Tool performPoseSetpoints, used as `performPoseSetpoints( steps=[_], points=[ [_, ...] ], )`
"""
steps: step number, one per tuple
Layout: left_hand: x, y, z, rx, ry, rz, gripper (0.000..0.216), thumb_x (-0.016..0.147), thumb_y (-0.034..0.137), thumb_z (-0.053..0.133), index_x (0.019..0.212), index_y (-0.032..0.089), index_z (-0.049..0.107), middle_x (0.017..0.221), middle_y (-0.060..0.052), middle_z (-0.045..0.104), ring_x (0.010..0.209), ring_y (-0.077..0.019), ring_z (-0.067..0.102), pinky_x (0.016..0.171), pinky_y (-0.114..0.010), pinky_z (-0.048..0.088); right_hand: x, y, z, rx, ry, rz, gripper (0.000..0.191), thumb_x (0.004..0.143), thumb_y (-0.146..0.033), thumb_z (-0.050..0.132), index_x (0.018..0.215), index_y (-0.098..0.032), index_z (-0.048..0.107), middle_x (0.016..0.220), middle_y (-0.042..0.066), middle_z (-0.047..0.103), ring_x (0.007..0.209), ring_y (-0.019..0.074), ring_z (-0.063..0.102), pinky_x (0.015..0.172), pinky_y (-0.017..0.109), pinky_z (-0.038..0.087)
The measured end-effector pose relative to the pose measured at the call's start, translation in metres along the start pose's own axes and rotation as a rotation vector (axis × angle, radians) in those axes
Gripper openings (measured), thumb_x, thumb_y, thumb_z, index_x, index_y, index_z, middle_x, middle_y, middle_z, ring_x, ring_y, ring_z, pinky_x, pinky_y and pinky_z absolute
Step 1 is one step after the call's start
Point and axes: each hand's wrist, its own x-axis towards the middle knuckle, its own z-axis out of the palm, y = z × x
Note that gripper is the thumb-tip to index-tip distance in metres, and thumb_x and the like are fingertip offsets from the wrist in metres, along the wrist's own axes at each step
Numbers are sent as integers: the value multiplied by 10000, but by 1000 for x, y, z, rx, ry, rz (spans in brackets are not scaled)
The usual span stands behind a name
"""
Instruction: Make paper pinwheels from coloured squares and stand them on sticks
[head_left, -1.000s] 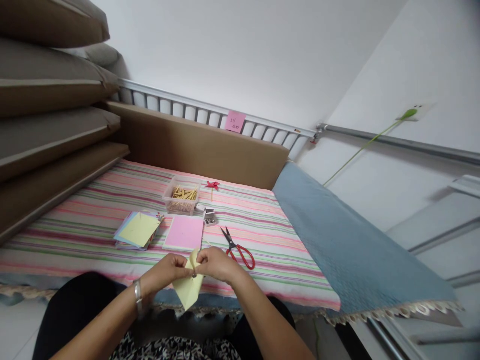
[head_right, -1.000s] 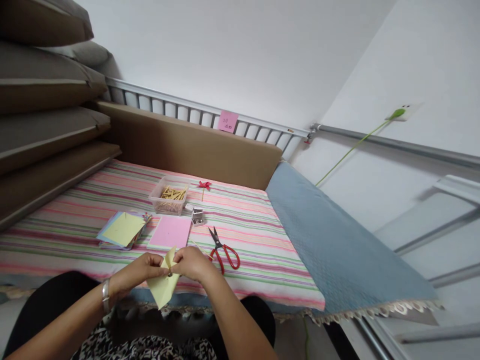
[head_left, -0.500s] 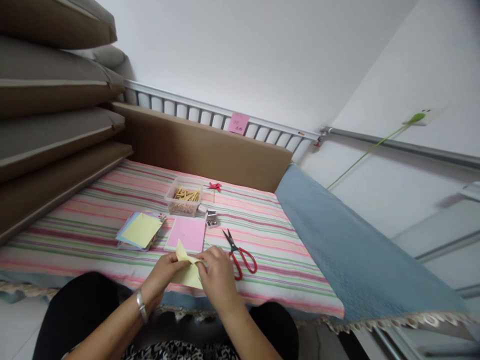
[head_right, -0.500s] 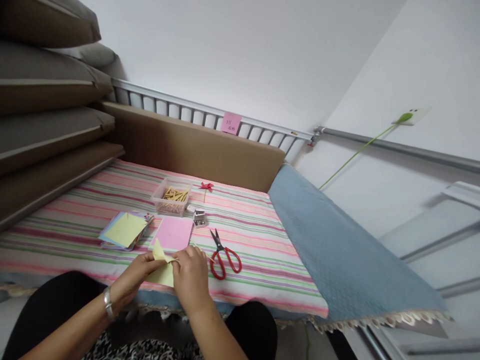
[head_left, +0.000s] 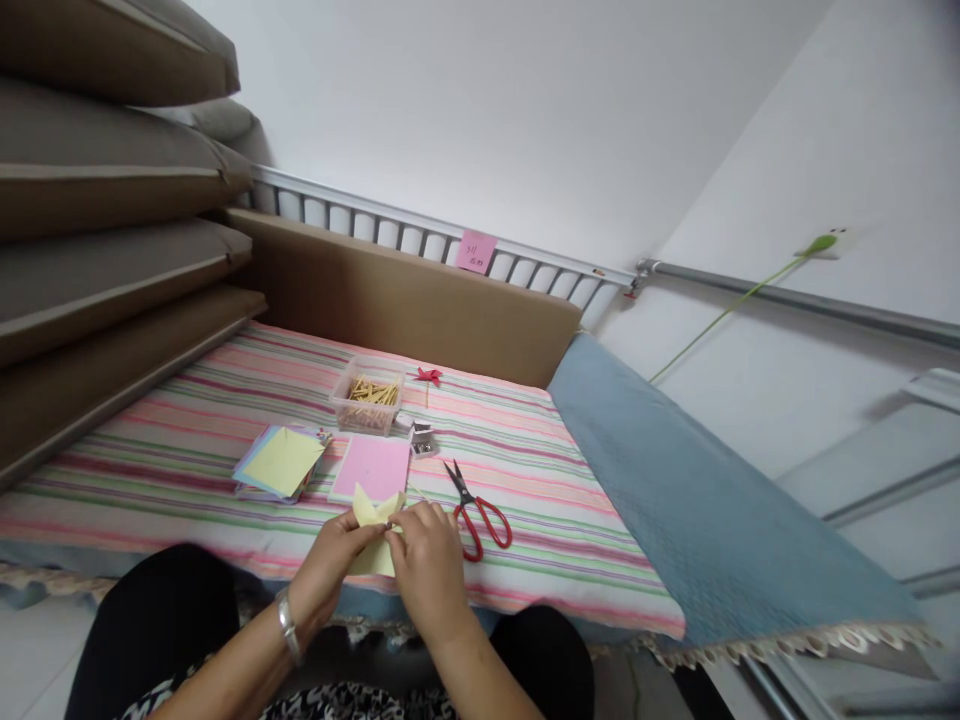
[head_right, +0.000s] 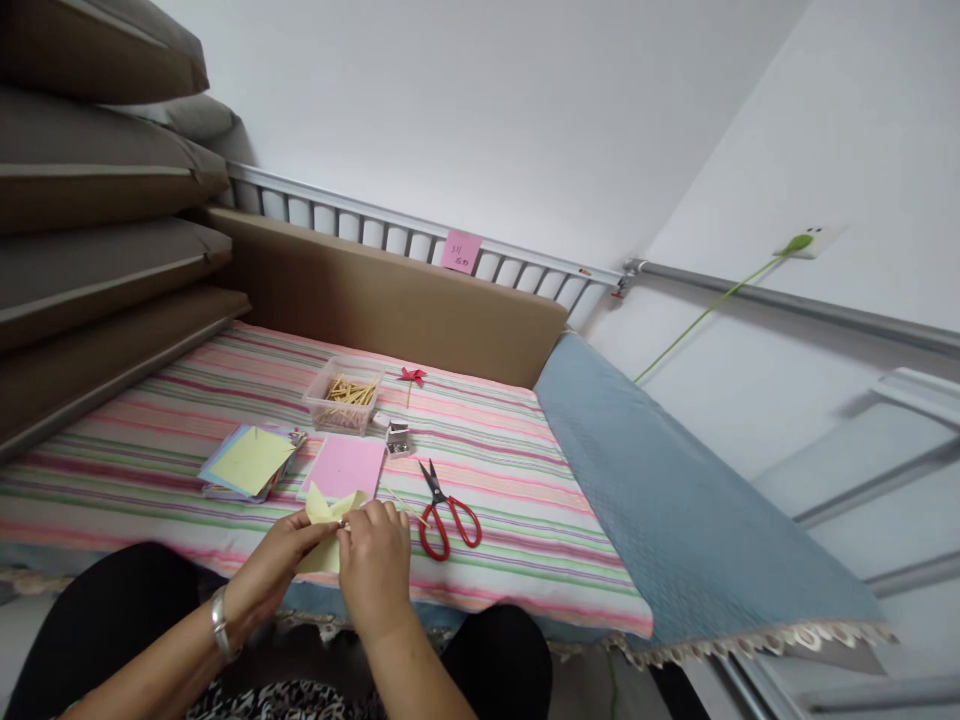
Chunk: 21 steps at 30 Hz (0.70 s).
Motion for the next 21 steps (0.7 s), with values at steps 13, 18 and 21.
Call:
performPoseSetpoints(
  steps=[13,18,21],
  points=[
    [3,-7,-3,42,30,-7,317,556,334,735,788,120,703,712,-49,723,665,-214,622,653,-293,444,2,2,0,-46,-9,-62,38,794,-199,610,823,-223,603,842,14,595,846,199,490,749,330,323],
    [5,-6,-2,57,95,15,336,521,336,752,769,116,701,656,-34,701,640,-196,598,622,-275,420,3,2,1,-95,10,-68,44,790,-219,615,799,-209,573,852,23,589,833,204,484,731,342,307],
    [4,-6,0,45,148,39,340,513,351,754,755,119,698,627,-20,683,602,-173,572,587,-261,399,5,1,3,-109,28,-60,42,797,-217,603,797,-210,561,838,20,582,824,202,480,723,343,302]
  ],
)
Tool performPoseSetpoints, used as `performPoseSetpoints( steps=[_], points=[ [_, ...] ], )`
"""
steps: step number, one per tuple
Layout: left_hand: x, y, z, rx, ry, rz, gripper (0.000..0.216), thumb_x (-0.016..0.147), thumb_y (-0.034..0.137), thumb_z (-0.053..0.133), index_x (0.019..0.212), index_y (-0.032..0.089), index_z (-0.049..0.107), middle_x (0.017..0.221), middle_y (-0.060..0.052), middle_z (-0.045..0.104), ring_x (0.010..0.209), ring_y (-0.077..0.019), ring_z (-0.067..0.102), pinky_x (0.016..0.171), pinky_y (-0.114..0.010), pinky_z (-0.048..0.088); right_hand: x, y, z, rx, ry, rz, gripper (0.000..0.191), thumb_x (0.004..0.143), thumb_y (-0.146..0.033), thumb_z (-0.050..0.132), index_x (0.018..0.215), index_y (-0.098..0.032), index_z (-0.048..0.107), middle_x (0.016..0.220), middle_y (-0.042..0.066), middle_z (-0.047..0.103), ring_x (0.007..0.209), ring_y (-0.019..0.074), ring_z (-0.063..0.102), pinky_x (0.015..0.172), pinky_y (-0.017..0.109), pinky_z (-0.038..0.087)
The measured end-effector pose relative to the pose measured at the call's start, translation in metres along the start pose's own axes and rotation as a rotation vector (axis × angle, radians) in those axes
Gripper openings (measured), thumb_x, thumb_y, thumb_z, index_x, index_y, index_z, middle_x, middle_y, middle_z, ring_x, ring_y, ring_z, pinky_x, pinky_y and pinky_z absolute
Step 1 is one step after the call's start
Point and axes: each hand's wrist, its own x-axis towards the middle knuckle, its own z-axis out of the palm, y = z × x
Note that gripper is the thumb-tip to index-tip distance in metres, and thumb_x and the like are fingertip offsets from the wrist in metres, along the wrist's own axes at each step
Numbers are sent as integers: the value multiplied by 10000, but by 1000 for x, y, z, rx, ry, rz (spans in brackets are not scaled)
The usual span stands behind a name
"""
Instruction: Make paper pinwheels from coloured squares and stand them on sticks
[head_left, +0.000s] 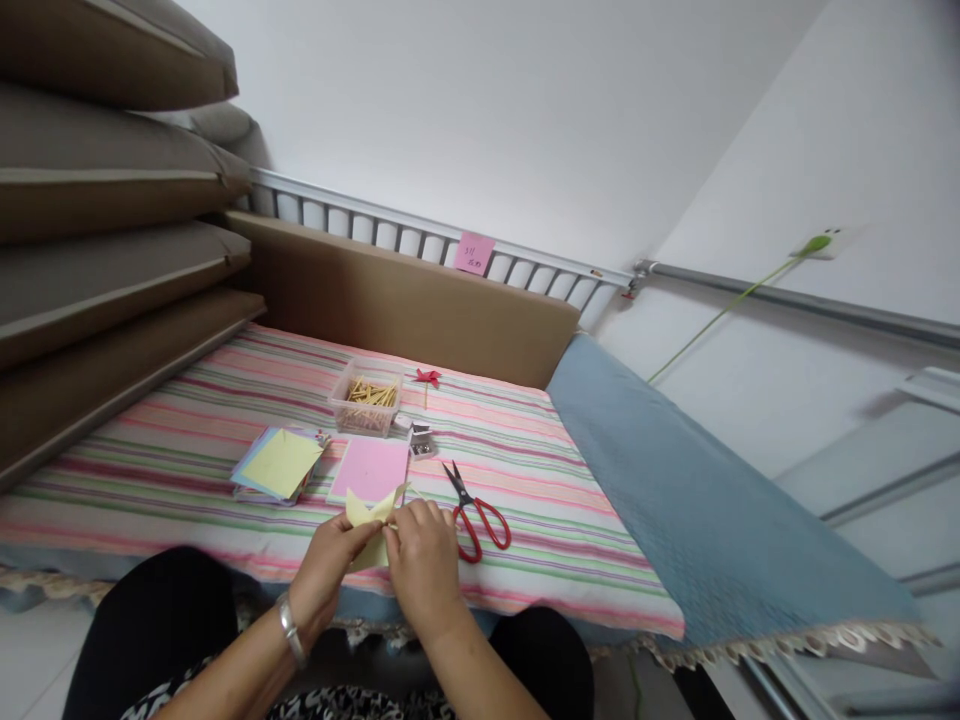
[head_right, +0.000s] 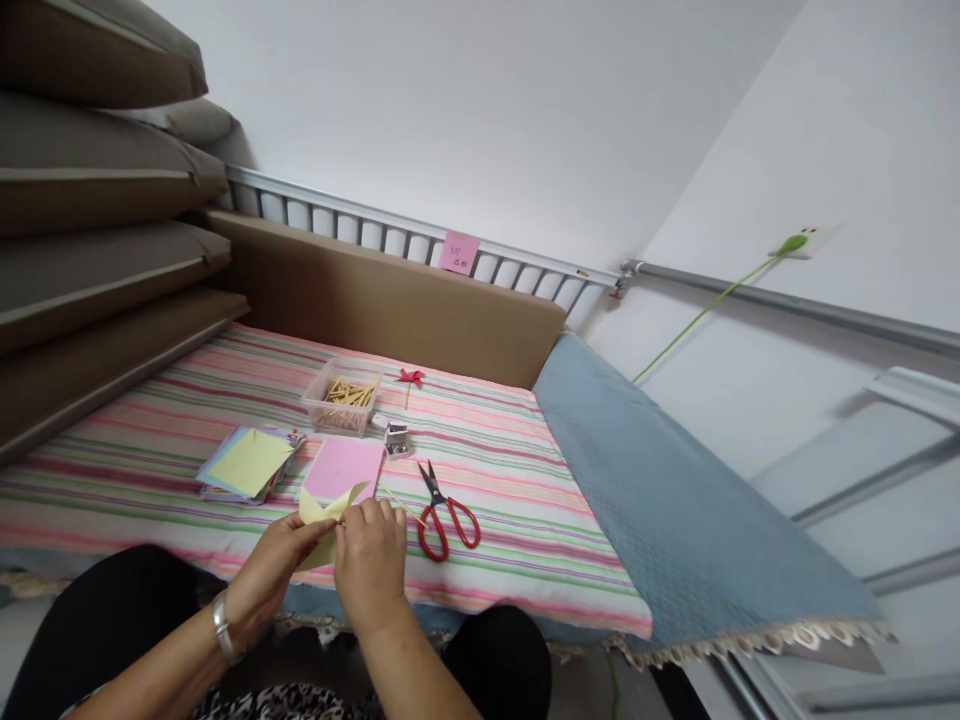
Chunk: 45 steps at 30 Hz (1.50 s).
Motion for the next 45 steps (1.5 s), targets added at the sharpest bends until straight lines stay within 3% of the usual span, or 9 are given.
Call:
performPoseSetpoints(
  steps=[7,13,21,28,40,45],
  points=[
    [-2,-3,2,9,86,1,435,472,462,756,721,112,685,545,-14,633,535,-167,543,519,-260,356,1,-3,4,-12,10,20,26,805,-210,585,815,-208,561,859,29,574,835,211,474,738,356,302],
    [1,-7,2,-40,92,-1,360,505,395,753,722,119,677,587,3,638,531,-127,505,531,-245,349,2,-2,7,20,-9,42,56,787,-215,609,835,-217,578,864,24,583,848,211,485,740,348,320],
    [2,-3,1,-82,49,-7,272,519,295,754,722,123,695,614,-8,683,577,-152,554,571,-246,397,6,-2,11,59,-30,76,45,770,-185,597,801,-208,572,848,27,594,848,212,503,745,337,343],
    [5,-4,-5,56,75,13,274,525,312,740,706,111,695,568,-6,665,540,-159,541,527,-249,381,8,-10,14,-34,-76,53,74,750,-174,550,822,-184,563,846,57,598,843,241,509,749,375,357],
    [29,-28,-22,62,131,-41,230,520,261,717,684,103,684,608,-44,697,541,-181,587,538,-273,425,16,-9,27,-11,-143,73,130,718,-151,527,841,-163,568,879,93,609,816,233,543,708,334,397],
    [53,-24,-37,49,160,-67,220,533,295,706,657,118,663,516,-6,651,481,-155,554,497,-252,404,32,18,39,81,-130,221,86,727,-152,510,782,-192,562,795,42,613,775,181,563,672,256,392]
  ],
)
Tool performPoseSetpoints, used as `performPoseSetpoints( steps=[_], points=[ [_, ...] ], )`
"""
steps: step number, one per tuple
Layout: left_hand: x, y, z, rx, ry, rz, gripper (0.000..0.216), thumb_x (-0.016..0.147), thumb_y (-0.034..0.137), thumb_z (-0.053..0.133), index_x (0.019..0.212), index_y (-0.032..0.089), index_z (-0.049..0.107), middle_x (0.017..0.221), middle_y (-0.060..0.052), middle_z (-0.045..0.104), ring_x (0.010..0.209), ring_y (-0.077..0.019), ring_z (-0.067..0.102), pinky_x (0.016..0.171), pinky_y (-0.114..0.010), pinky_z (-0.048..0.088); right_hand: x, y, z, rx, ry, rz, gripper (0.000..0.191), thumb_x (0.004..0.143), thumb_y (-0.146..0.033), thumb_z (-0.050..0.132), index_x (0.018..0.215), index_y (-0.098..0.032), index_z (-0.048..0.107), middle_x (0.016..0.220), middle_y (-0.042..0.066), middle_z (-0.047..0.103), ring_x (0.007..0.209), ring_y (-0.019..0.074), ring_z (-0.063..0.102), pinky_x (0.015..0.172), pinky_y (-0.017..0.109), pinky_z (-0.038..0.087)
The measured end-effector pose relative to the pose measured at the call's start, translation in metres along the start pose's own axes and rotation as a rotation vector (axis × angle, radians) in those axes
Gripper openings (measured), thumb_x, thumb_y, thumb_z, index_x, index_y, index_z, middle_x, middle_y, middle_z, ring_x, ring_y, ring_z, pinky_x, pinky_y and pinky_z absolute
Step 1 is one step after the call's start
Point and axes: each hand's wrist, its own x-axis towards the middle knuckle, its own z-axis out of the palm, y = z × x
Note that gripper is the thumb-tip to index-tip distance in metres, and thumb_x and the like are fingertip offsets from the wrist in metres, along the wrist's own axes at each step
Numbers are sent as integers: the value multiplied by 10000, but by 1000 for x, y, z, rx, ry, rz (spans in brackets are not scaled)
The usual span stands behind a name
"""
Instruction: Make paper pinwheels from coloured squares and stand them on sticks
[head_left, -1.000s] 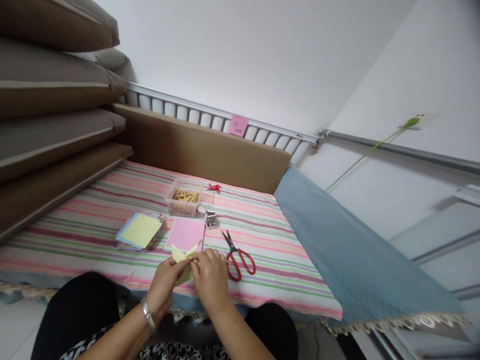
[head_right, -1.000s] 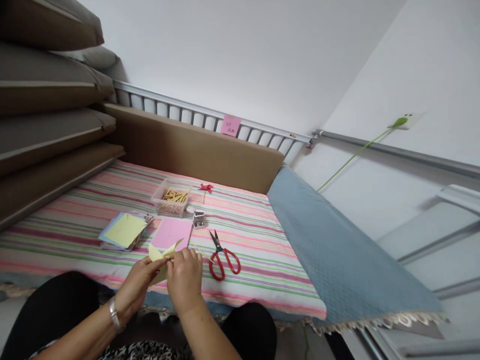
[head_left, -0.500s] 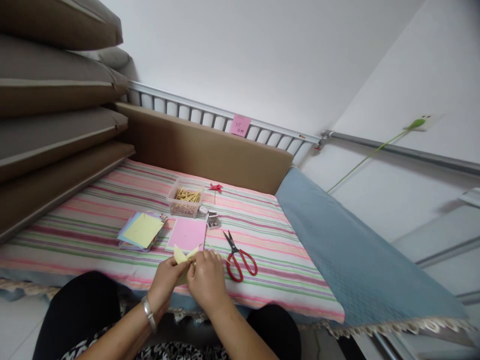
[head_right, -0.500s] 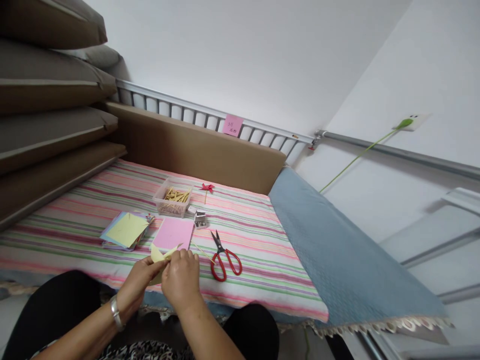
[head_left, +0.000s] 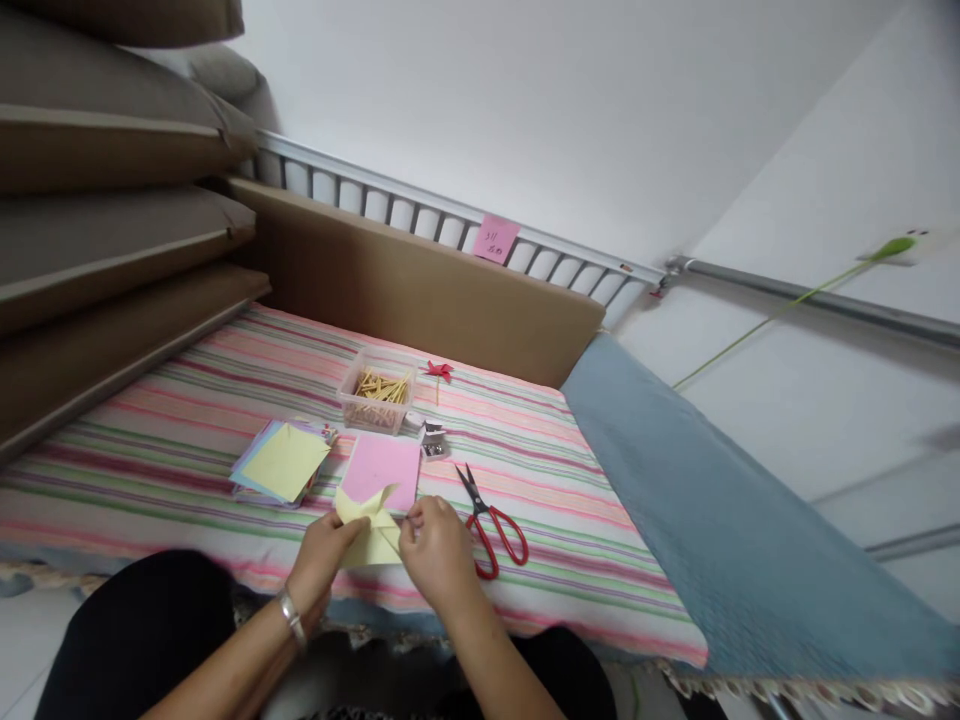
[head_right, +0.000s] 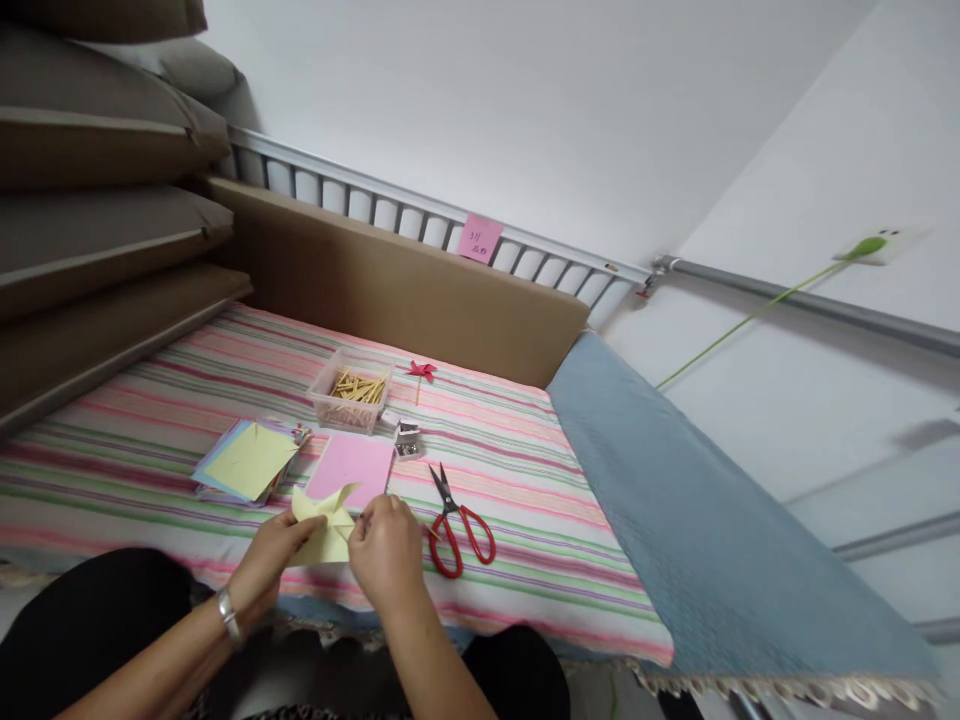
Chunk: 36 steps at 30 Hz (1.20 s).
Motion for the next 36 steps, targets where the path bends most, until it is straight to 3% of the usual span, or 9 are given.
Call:
performPoseSetpoints(
  steps=[6,10,14,17,20,23,27,31,36],
  points=[
    [44,38,-9,-47,-136,-77,206,548,317,714,553,148,597,520,-9,630,509,-145,568,523,-240,420,41,41,48,-9,-93,138,101,697,-132,510,716,-189,592,728,36,645,677,167,591,580,235,369],
    [71,63,-7,-57,-286,-101,207,531,298,738,564,140,608,536,-22,648,556,-163,596,565,-246,443,63,43,77,-25,-90,102,103,679,-128,535,708,-186,616,723,46,654,684,190,600,576,249,368],
    [87,71,-12,-50,-307,-139,216,536,314,737,539,148,599,525,-24,654,522,-166,597,532,-248,436,74,40,89,-24,-101,57,105,688,-120,547,714,-183,627,709,43,644,691,187,595,604,251,402],
    [90,72,-20,-111,-309,-172,184,542,285,736,578,146,622,527,-19,661,521,-161,599,540,-242,443,71,39,84,1,-101,53,130,750,-158,536,836,-183,629,769,39,637,734,172,593,659,247,444],
    [90,73,-26,-156,-337,-192,174,542,259,735,614,127,648,548,-38,680,530,-165,605,533,-240,444,59,32,68,127,37,32,186,832,-176,469,973,-183,591,856,51,616,796,160,586,735,268,470],
    [90,74,-26,-165,-346,-204,163,541,245,734,609,122,651,563,-47,691,536,-167,611,528,-237,442,46,18,49,254,180,-138,193,849,-162,472,994,-219,586,943,60,599,920,179,564,817,322,467],
    [90,69,-22,-151,-394,-185,166,568,262,719,620,116,661,561,-51,689,543,-177,616,543,-246,447,37,1,33,191,185,-265,284,835,-117,487,1073,-245,575,1226,89,498,1152,218,457,938,402,417],
    [88,64,-19,-148,-418,-154,174,586,272,710,658,118,673,548,-36,675,559,-184,620,559,-252,445,37,-6,29,103,156,-308,263,833,-112,483,1029,-237,604,1384,78,359,1290,249,305,1022,465,328],
    [84,61,-18,-149,-445,-115,158,592,278,702,637,134,654,562,-25,675,553,-172,607,566,-252,434,39,-12,28,55,153,-358,204,822,-104,491,875,-221,649,1427,54,317,1336,259,215,1041,482,286]
  ],
)
